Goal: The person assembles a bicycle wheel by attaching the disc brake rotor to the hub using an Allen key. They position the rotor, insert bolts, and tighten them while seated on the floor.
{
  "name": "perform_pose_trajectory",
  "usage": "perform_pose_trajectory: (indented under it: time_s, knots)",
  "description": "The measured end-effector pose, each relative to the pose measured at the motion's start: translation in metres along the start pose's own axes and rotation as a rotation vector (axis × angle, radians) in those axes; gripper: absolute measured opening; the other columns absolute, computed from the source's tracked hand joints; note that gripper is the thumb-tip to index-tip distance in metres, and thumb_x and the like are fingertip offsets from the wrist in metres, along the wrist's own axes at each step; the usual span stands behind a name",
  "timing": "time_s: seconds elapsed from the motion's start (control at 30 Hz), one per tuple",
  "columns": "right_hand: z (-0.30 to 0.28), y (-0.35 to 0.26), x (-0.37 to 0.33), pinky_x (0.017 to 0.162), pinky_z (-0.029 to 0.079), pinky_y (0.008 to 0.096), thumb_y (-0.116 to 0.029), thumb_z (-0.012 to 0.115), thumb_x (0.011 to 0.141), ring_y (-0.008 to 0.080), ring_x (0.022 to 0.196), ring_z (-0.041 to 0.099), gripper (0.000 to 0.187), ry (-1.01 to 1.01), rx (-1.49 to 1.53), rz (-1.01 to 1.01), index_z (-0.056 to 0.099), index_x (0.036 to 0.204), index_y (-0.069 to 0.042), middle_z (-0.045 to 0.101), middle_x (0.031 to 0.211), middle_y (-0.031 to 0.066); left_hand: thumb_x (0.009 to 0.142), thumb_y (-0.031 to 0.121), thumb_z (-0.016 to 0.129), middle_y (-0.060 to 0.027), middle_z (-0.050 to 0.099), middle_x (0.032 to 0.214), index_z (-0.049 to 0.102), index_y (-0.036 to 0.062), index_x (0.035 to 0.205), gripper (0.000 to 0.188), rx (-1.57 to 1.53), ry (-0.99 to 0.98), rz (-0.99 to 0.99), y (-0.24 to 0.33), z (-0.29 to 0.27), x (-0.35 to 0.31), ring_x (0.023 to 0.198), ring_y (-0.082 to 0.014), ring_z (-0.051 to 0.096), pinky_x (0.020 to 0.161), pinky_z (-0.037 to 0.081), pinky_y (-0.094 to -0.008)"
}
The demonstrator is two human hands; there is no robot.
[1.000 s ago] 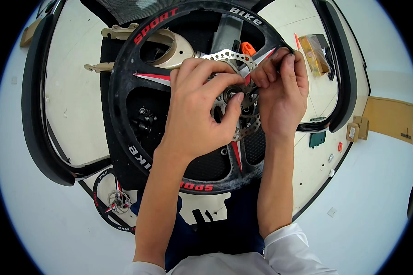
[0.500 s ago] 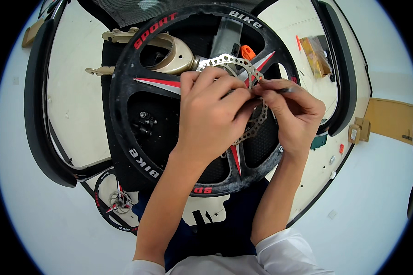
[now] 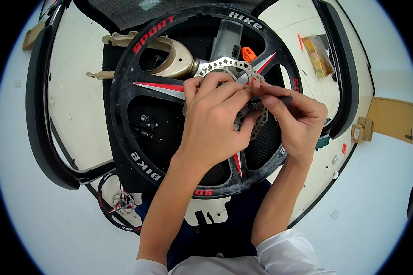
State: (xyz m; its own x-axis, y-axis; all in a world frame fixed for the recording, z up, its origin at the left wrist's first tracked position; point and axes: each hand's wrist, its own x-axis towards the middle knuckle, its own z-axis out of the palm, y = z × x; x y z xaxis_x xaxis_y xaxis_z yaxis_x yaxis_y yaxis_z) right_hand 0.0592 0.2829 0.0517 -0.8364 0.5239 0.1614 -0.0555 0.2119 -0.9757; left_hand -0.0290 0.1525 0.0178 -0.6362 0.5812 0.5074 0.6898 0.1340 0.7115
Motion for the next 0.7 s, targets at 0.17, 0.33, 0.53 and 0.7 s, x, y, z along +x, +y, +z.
perform_pose_trajectory:
  time_s: [0.17,0.33,0.53,0.7]
  knots:
    - [0.007,0.007,0.001,0.086,0.057,0.0329,0.006,0.078,0.075,0.0205,0.09,0.073,0.026,0.074,-0.156,-0.175,0.073,0.101,0.009,0.075,0.095,0.0158,0.067,0.004,0.078,-0.0017,0.069,0.085,0.072,0.006,0.083,0.018,-0.037,0.049,-0.02,-0.003,0.005,-0.005,0.093,-0.0196,0.062,0.087,0.036,-0.0401]
    - [0.013,-0.01,0.0,0.086,0.058,0.0355,0.01,0.078,0.073,0.0237,0.088,0.074,0.028,0.116,0.144,-0.059,0.072,0.1,0.011,0.075,0.093,0.0186,0.068,0.007,0.079,-0.0017,0.069,0.086,0.073,0.0061,0.087,0.02,0.019,-0.056,0.012,-0.004,0.001,-0.003,0.095,-0.0201,0.064,0.088,0.036,-0.0387]
    - [-0.001,-0.004,-0.006,0.082,0.059,0.0339,0.013,0.076,0.073,0.0225,0.087,0.073,0.02,0.095,0.035,-0.024,0.071,0.092,0.01,0.074,0.09,0.0185,0.068,0.005,0.079,-0.0028,0.069,0.085,0.073,0.0064,0.088,0.021,-0.059,-0.002,-0.073,0.006,0.0,0.002,0.093,-0.0212,0.065,0.087,0.035,-0.0389]
    - [0.002,0.004,-0.002,0.082,0.058,0.034,0.012,0.076,0.074,0.0215,0.088,0.073,0.02,0.063,-0.056,-0.118,0.071,0.093,0.009,0.074,0.092,0.0168,0.07,0.001,0.075,-0.004,0.069,0.084,0.072,0.0063,0.087,0.018,-0.097,0.03,-0.043,-0.003,0.008,-0.005,0.087,-0.0187,0.064,0.087,0.035,-0.0395]
